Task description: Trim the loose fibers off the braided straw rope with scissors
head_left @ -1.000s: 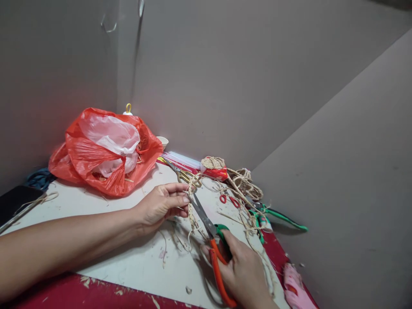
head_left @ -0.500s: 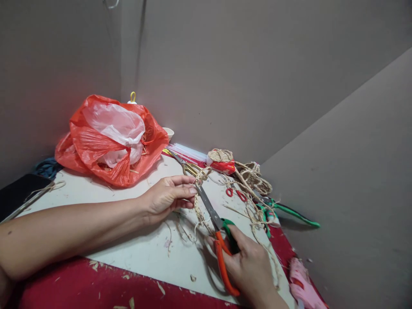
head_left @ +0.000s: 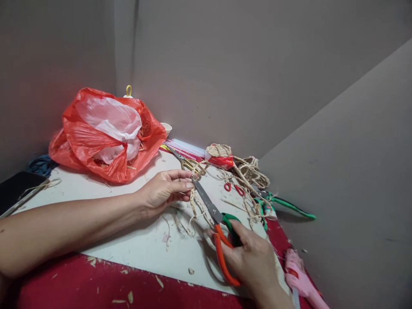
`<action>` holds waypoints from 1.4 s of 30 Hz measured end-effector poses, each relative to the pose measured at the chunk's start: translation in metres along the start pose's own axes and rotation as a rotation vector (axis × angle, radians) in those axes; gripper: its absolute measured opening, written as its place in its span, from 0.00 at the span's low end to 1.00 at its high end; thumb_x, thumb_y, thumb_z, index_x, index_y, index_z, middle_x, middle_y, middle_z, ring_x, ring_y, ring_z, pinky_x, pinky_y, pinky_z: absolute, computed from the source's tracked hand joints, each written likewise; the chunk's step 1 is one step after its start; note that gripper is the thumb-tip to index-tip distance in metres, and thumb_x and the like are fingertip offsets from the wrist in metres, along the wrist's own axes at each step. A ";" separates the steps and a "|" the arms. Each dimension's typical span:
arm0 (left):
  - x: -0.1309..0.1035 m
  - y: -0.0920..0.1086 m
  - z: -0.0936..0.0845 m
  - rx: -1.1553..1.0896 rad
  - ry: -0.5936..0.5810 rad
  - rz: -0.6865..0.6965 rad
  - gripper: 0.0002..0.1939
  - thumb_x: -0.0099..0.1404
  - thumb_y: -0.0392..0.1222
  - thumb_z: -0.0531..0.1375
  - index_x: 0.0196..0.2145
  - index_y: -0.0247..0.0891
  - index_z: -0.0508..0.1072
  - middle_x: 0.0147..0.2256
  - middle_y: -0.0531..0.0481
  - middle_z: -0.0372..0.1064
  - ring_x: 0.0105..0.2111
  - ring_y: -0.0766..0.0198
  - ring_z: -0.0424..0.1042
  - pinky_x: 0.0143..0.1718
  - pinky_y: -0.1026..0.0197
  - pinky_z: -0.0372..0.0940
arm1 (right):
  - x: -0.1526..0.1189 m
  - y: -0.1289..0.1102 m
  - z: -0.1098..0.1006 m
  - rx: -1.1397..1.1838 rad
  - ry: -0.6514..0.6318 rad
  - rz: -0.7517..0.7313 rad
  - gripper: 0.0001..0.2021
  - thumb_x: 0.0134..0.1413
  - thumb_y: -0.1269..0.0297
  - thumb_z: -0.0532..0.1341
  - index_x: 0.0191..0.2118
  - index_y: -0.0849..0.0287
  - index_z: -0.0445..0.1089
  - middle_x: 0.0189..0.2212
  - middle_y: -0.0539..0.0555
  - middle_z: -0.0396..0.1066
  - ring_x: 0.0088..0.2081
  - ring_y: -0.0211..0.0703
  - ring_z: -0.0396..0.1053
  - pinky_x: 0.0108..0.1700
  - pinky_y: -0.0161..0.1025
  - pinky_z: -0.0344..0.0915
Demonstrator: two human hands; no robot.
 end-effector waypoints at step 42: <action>-0.004 0.009 0.000 0.228 0.075 0.213 0.12 0.49 0.34 0.66 0.35 0.32 0.75 0.29 0.51 0.70 0.24 0.72 0.64 0.31 0.64 0.61 | 0.006 -0.002 -0.005 0.006 -0.168 0.000 0.13 0.50 0.53 0.55 0.37 0.57 0.62 0.20 0.50 0.67 0.22 0.42 0.65 0.24 0.34 0.57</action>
Point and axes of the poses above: each hand's wrist, its own x-axis towards the middle knuckle, its own z-axis out of the palm, y = z × x, the point moved 3 cm from there along x, towards the middle knuckle
